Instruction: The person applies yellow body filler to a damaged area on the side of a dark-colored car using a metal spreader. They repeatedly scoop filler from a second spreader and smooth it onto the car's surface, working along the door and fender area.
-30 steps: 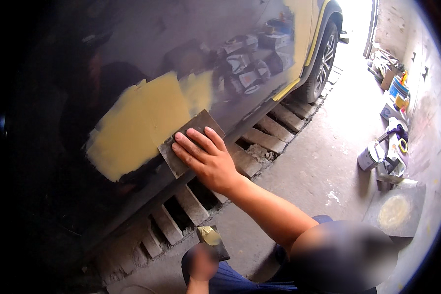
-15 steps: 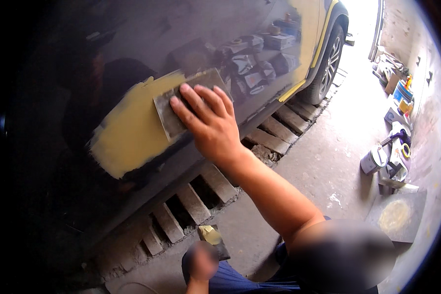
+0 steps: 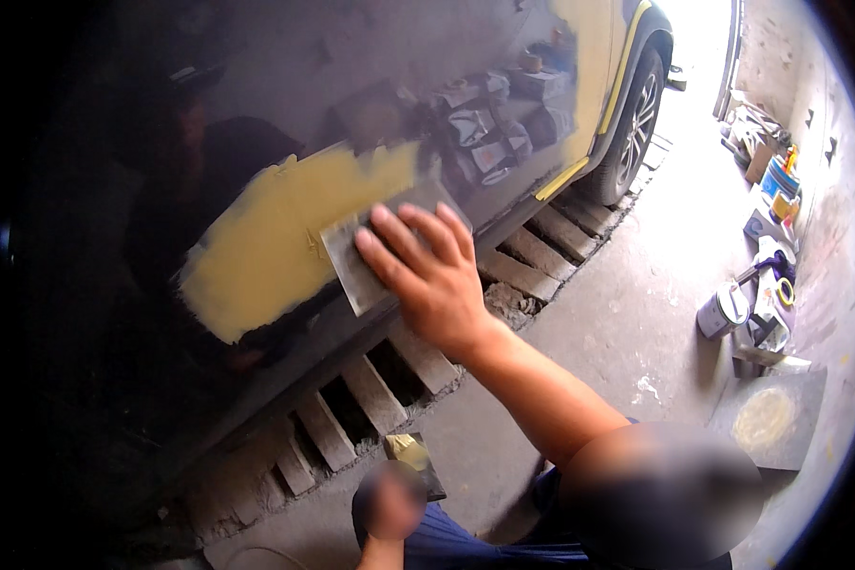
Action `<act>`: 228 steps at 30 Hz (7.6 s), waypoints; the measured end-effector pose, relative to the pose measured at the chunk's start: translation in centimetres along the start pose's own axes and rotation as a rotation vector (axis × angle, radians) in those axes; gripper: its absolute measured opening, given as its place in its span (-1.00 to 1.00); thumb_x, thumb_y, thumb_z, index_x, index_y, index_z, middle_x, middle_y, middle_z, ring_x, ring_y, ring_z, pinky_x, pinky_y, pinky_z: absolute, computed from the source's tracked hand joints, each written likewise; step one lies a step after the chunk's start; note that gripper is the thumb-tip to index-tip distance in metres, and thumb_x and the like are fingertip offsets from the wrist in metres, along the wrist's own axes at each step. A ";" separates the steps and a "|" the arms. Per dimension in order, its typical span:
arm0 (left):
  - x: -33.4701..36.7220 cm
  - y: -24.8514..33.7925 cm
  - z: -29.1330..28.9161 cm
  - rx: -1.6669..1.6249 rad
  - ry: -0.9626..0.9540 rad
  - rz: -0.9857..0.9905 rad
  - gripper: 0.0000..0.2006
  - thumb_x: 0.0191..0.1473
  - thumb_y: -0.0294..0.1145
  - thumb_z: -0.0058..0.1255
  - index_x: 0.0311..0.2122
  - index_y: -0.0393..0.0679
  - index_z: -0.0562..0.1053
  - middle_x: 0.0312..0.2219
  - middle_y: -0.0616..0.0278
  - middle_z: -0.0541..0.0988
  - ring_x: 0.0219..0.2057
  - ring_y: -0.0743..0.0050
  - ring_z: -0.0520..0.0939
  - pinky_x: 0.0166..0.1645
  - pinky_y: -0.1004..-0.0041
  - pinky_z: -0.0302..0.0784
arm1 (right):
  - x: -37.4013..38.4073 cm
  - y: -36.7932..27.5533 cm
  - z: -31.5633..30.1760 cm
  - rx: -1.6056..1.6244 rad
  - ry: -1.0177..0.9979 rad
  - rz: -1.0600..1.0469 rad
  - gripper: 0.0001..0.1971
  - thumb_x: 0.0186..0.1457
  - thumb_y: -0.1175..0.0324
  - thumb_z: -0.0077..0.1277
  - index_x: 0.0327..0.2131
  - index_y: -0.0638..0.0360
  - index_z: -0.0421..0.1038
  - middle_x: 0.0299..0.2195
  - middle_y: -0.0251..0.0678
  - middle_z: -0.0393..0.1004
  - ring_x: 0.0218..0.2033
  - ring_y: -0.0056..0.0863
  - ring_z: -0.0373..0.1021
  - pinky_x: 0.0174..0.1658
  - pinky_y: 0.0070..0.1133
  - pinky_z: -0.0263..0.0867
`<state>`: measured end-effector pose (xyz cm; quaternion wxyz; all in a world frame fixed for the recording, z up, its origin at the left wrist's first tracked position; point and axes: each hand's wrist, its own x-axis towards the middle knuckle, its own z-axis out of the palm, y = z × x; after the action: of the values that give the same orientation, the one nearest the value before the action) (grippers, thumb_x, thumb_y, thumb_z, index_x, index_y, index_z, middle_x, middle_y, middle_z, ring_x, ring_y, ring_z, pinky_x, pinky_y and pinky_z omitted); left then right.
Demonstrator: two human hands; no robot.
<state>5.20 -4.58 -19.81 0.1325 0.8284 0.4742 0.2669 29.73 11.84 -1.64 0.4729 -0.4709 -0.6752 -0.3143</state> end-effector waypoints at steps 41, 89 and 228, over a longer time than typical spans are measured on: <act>-0.8 -1.5 0.8 -0.103 0.069 0.096 -0.83 -0.12 -0.49 0.10 -0.33 -0.21 0.46 -0.40 0.03 0.51 -0.38 0.02 0.53 -0.29 0.24 0.46 | 5.0 -0.6 2.4 -0.008 0.116 -0.046 -0.51 -0.06 0.49 -0.05 0.02 -0.13 0.42 0.10 -0.37 0.35 0.08 -0.33 0.23 0.22 -0.28 -0.01; 4.0 2.7 -9.1 -1.825 0.608 -0.351 -0.36 -0.05 -0.59 -0.18 0.23 -0.02 0.19 0.15 0.23 0.34 0.14 0.23 0.39 0.21 0.15 0.32 | 3.2 -4.1 4.0 -0.026 0.080 -0.079 -0.47 -0.11 0.41 -0.01 0.04 -0.16 0.41 0.13 -0.45 0.30 0.08 -0.37 0.20 0.25 -0.24 -0.09; 3.0 2.4 -0.1 -0.192 -0.106 0.113 -0.70 -0.03 -0.38 0.10 -0.15 -0.21 0.45 -0.29 0.00 0.51 -0.33 -0.06 0.53 -0.24 0.18 0.45 | 1.4 5.8 1.8 -0.034 0.067 0.070 -0.53 -0.04 0.56 -0.06 0.01 -0.03 0.43 0.06 -0.36 0.40 0.08 -0.35 0.26 0.20 -0.31 0.05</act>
<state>8.09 -3.22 -17.68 0.2206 0.8503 0.3915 0.2740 34.44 15.92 -1.12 0.4979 -0.4915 -0.6365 -0.3247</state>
